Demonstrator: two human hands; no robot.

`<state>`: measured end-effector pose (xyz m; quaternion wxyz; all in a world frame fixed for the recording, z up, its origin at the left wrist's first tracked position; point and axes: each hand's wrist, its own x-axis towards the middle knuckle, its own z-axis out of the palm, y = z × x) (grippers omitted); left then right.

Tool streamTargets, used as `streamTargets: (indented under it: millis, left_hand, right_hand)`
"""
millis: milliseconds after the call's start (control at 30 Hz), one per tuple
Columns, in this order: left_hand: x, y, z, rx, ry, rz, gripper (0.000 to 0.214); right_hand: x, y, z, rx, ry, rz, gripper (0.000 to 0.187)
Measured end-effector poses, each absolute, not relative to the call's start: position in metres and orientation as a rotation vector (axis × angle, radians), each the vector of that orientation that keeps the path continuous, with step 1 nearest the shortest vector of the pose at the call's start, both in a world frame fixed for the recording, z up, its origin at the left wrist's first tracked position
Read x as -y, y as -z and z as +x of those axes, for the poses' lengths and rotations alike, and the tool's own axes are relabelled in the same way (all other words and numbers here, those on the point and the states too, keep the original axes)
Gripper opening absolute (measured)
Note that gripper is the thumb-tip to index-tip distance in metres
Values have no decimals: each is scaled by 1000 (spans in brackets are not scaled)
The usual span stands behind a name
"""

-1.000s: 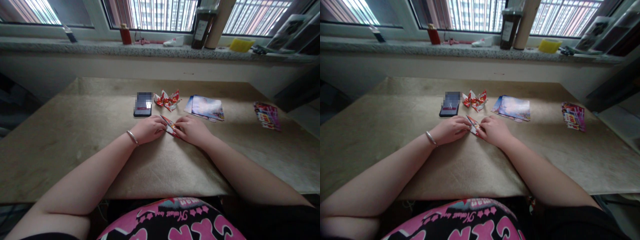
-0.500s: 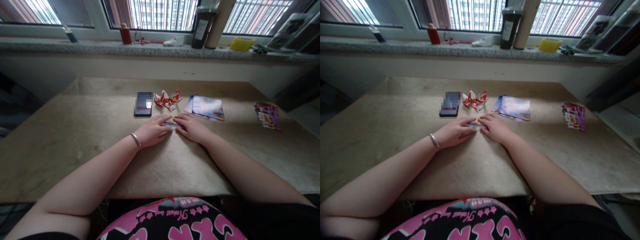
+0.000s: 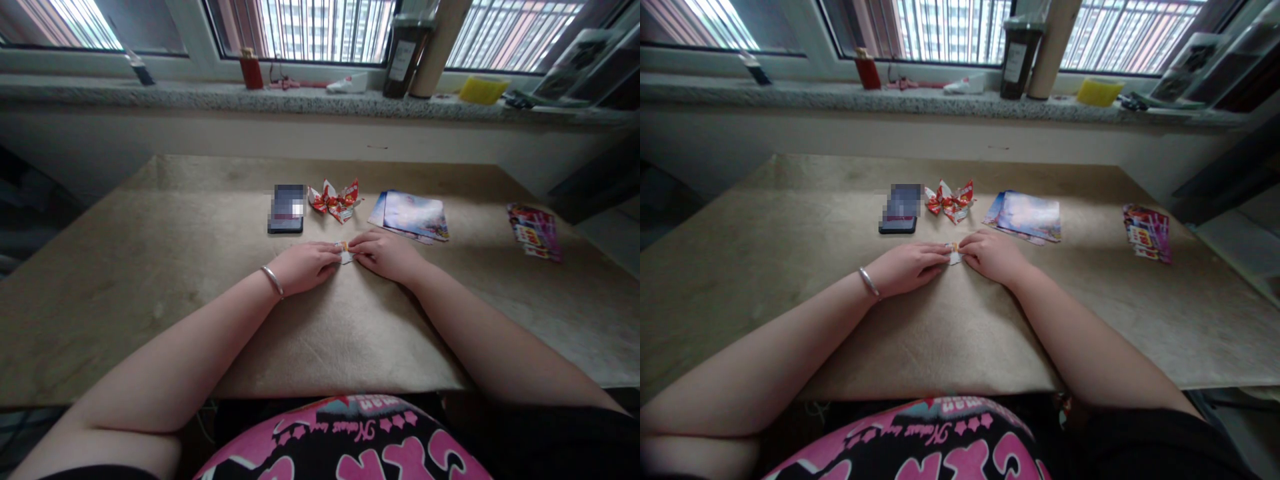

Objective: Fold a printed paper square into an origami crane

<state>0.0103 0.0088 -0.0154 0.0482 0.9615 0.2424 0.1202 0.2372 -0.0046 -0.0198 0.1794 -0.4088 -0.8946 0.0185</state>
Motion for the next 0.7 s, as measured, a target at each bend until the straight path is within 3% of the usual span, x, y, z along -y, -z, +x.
streamTargets:
  millis: [700]
  left_hand:
    - [-12,8,4,-853,-279,3060,22]
  right_hand:
    - [17,-5,240,2666,199,-1634,26]
